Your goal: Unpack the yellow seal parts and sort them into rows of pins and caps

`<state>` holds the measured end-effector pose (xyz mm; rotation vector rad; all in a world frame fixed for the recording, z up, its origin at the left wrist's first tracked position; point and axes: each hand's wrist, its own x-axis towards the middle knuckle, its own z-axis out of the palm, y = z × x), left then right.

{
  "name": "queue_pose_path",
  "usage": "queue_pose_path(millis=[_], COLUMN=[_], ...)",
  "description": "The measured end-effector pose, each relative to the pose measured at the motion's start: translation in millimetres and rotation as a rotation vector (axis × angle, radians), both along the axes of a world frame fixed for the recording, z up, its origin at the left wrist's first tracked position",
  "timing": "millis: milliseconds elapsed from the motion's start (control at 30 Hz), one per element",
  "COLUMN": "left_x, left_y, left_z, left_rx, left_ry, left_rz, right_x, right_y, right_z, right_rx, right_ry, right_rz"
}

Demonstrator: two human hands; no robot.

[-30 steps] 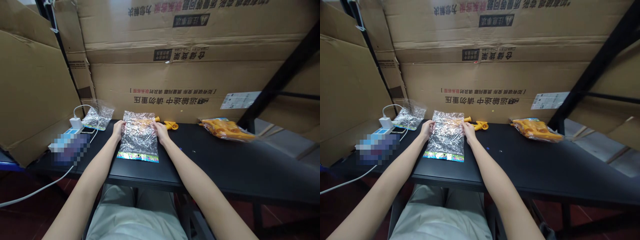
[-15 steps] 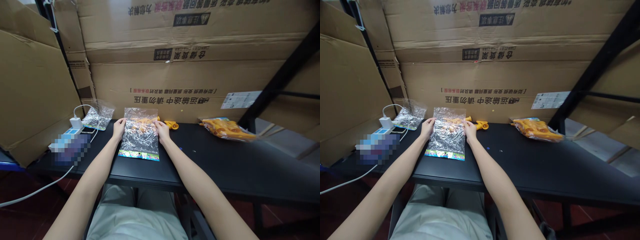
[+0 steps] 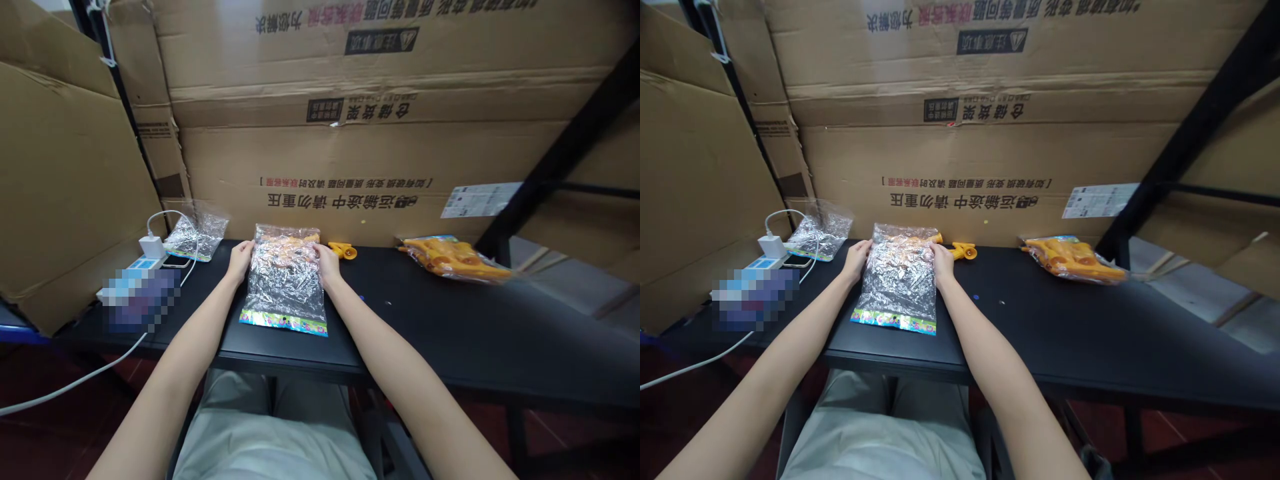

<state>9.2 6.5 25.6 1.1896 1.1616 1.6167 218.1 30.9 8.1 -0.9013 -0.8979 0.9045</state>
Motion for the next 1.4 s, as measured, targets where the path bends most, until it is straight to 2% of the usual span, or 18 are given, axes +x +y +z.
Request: queue_pose_path(millis=[133,200,300,567,700,800,867,1033,1167,1233,1300,1400], left_x=[3,6,8,6,2,-2,-4,-4,-3,-1,3,17], left_y=[-3,-6,-8,-3,-4,-4,-4,-4,-6,-8,-11,-16], left_z=[0.8,1.2,0.8,-4.6,-3.6,-1.2,-0.1,0.7,0.5,-0.1,-1.9,-7.5], left_rx=[-0.143,-0.131,-0.041,0.08,0.164,0.195,0.184,0.137,0.121,0.188,0.314,0.507], left_ry=[0.069,0.155,0.241,0.282,0.309,0.302,0.311,0.419,0.7,0.853,1.001,1.222], left_rz=[-0.175,-0.243,-0.26,-0.128,0.016,0.131,0.186,0.285,0.436,0.488,0.443,0.196], right_x=[9,17,26,26,20,13,8,1,1,4,6,9], right_y=[7,10,12,4,-6,-12,-14,-17,-19,-19,-18,-17], right_z=[2.9,3.9,3.8,12.5,19.5,20.4,18.9,14.5,14.8,15.6,16.2,16.3], right_rx=[-0.014,0.004,-0.004,-0.025,0.034,0.033,0.019,0.054,0.053,0.048,0.058,0.072], right_ry=[0.165,0.142,0.073,0.045,0.055,-0.049,-0.139,-0.223,-0.281,-0.285,-0.278,-0.262], right_rz=[-0.101,-0.179,-0.212,-0.187,0.011,0.196,0.243,0.118,-0.015,-0.093,-0.155,-0.203])
